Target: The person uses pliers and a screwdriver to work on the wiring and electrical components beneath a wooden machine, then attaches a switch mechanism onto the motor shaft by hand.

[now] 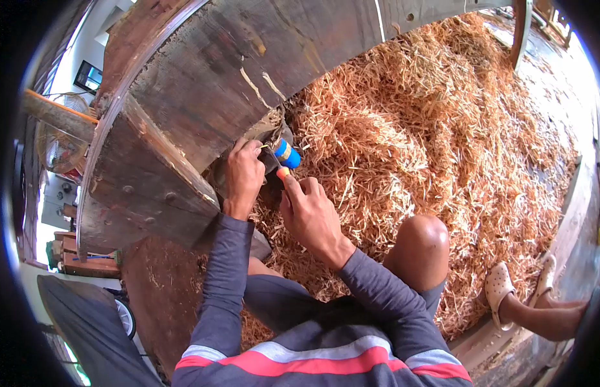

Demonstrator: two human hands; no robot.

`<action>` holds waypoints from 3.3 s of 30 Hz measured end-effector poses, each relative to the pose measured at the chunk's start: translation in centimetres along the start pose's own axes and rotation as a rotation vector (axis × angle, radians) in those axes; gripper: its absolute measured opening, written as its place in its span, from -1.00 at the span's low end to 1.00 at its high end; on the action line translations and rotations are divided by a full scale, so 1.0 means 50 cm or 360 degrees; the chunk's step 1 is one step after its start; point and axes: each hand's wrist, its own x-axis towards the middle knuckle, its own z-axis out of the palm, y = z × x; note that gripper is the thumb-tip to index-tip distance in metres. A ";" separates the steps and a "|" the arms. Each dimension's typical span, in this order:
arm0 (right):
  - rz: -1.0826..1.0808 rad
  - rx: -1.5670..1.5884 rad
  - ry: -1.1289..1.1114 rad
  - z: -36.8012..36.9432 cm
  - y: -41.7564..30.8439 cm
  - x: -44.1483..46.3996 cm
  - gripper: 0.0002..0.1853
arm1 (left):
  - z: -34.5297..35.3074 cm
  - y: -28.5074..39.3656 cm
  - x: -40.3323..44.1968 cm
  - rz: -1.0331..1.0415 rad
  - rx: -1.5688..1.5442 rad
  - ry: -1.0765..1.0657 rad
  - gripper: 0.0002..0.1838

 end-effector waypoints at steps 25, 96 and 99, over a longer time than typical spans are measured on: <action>0.0005 -0.0042 0.0017 0.003 0.006 -0.014 -0.50 | -0.008 0.002 -0.005 0.0041 -0.0131 0.0110 -0.77; -0.0012 -0.0131 0.0089 -0.012 -0.005 -0.004 -0.61 | 0.055 0.054 -0.167 -0.0384 -0.0487 0.0748 -0.86; -0.0027 -0.0132 0.0051 -0.013 -0.005 -0.003 -0.60 | 0.067 0.052 -0.156 -0.0409 -0.0502 0.0760 -0.86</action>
